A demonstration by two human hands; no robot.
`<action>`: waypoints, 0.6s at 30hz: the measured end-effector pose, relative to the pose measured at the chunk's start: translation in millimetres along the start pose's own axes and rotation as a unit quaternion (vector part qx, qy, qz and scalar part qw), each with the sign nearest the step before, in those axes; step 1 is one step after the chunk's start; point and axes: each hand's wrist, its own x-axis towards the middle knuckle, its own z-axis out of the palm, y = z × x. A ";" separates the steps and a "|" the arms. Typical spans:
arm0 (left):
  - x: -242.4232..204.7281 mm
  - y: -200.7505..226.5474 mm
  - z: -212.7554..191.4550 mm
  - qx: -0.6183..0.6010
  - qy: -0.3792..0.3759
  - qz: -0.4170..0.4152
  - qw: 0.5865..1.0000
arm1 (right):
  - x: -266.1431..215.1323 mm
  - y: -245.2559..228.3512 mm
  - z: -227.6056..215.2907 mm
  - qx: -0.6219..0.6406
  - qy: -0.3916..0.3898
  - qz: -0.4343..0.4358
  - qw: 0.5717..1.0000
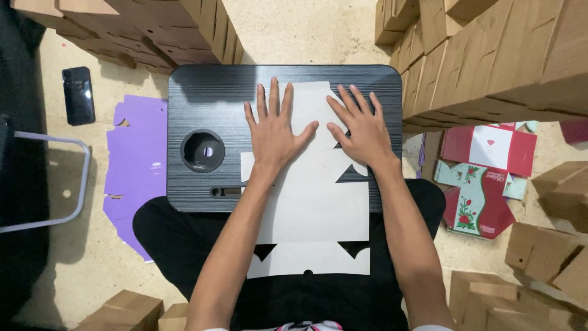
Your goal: The person assembles a flat-pack cardboard box by folding along pre-scored lines and tucking flaps to form a closed container. They repeat the process with a second identical box, placing the finished units aside.
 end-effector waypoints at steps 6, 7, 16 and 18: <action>-0.8 -13.1 15.4 -0.080 0.081 0.017 0.993 | 0.3 -0.8 -0.7 0.036 0.037 0.032 0.998; -1.0 -15.7 16.3 -0.081 0.081 0.016 0.993 | -0.2 -1.3 0.1 0.036 0.035 0.031 0.998; 0.5 -34.6 15.0 -0.232 0.119 0.024 0.965 | -2.4 7.3 6.4 0.073 0.096 0.020 0.992; 2.2 -40.0 23.3 -0.287 0.148 0.018 0.946 | -2.3 9.0 7.7 0.085 0.106 0.022 0.991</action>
